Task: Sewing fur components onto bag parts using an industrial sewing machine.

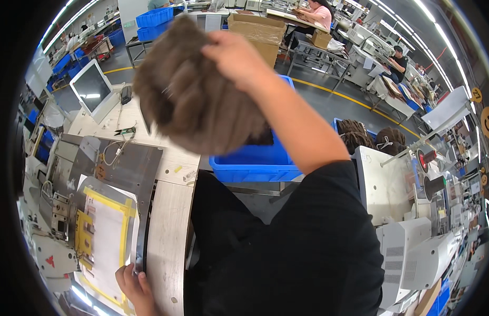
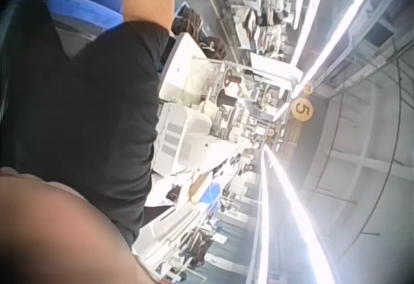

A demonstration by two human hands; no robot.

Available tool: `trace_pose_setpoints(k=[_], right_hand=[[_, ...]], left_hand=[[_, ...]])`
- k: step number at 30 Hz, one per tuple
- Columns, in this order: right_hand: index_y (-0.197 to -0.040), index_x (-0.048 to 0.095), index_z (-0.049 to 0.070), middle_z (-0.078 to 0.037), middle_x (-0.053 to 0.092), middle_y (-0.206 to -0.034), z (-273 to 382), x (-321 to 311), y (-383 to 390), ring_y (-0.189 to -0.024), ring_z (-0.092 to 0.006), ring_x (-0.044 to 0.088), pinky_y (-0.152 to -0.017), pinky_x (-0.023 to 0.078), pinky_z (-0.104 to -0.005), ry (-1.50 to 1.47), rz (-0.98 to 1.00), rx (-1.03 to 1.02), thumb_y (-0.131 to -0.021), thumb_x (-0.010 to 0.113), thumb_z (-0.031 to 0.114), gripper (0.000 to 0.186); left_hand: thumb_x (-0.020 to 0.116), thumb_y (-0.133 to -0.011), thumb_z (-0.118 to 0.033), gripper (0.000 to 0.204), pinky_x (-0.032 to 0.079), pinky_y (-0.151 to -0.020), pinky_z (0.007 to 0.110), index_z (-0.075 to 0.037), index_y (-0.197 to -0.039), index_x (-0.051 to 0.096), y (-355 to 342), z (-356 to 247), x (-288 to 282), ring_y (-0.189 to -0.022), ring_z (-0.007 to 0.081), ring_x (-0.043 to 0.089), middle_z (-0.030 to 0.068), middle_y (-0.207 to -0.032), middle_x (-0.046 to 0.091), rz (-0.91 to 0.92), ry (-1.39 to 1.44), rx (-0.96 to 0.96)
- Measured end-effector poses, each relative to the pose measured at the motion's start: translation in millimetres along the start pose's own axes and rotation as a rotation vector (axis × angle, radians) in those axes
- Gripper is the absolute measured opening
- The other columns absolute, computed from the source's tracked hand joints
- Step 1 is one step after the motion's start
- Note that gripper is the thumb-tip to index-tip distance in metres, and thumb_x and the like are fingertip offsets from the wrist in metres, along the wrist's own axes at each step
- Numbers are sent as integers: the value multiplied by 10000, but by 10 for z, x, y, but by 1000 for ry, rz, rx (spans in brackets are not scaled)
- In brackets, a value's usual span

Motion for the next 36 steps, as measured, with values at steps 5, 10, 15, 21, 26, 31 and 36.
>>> trace_pose_setpoints(k=[5, 10, 15, 21, 26, 31, 36], right_hand=[[-1138, 741, 6, -220, 744, -1075, -1114, -1665, -281, -988, -382, 702, -887, 537, -459, 830, -305, 140, -933, 636, 292, 367], [-1276, 625, -14, -318, 633, -1279, -2393, -1690, 322, -1208, -456, 610, -1037, 487, -507, 1023, -347, 403, -967, 584, 507, 608], [-1356, 574, 24, -250, 572, -1391, -3083, -679, 738, -1306, -446, 523, -1075, 454, -534, 1199, -198, 179, -916, 709, 430, 614], [-1181, 602, -9, -230, 623, -1231, -3040, -685, 452, -1207, -422, 575, -998, 503, -500, 1173, -327, 61, -847, 777, 216, 439], [-1067, 628, -18, -255, 658, -1112, -3160, -1095, -123, -1058, -455, 640, -925, 526, -528, 1138, -464, 264, -882, 690, 154, 260], [-1032, 647, -13, -270, 677, -1079, -3396, -1074, -286, -1060, -445, 654, -952, 527, -521, 1268, -138, 203, -889, 645, 173, 235], [-1093, 651, -29, -302, 670, -1196, -3691, -626, -241, -1154, -448, 638, -1027, 496, -515, 1224, 84, 352, -896, 615, 230, 327]], left_hand=[[664, -951, -272, 353, 474, -864, 463, 33, -1126, 633, -80, -11, 101, -993, 380, 564, 206, -1069, 570, -7, 46, 28], [667, -944, -259, 332, 477, -869, 469, 28, -1110, 646, -97, -13, 66, -994, 382, 567, 206, -1066, 590, -40, 40, -40], [688, -920, -253, 329, 476, -869, 471, 27, -1090, 657, -20, 63, 131, -1004, 386, 568, 199, -1074, 597, -14, 63, -123], [720, -872, -238, 333, 469, -885, 484, 8, -1089, 664, -135, -58, 116, -1006, 391, 564, 192, -1075, 599, -12, -53, -99], [734, -851, -212, 330, 468, -891, 486, 0, -1092, 659, -142, -77, 106, -1006, 390, 566, 191, -1075, 602, -13, -64, -148], [758, -805, -153, 329, 466, -894, 487, -6, -1082, 658, -226, -90, 107, -1009, 390, 567, 184, -1075, 608, -6, -48, -173], [809, -758, -163, 356, 470, -888, 481, -39, -1061, 670, -191, -107, 23, -997, 379, 577, 161, -1062, 627, -26, -97, -184]])
Point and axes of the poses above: each hand's wrist, its own y-axis away from the middle knuckle, its own x-axis out of the palm, z = x × y, the point moved 5 cm from there along -y, towards the middle knuckle
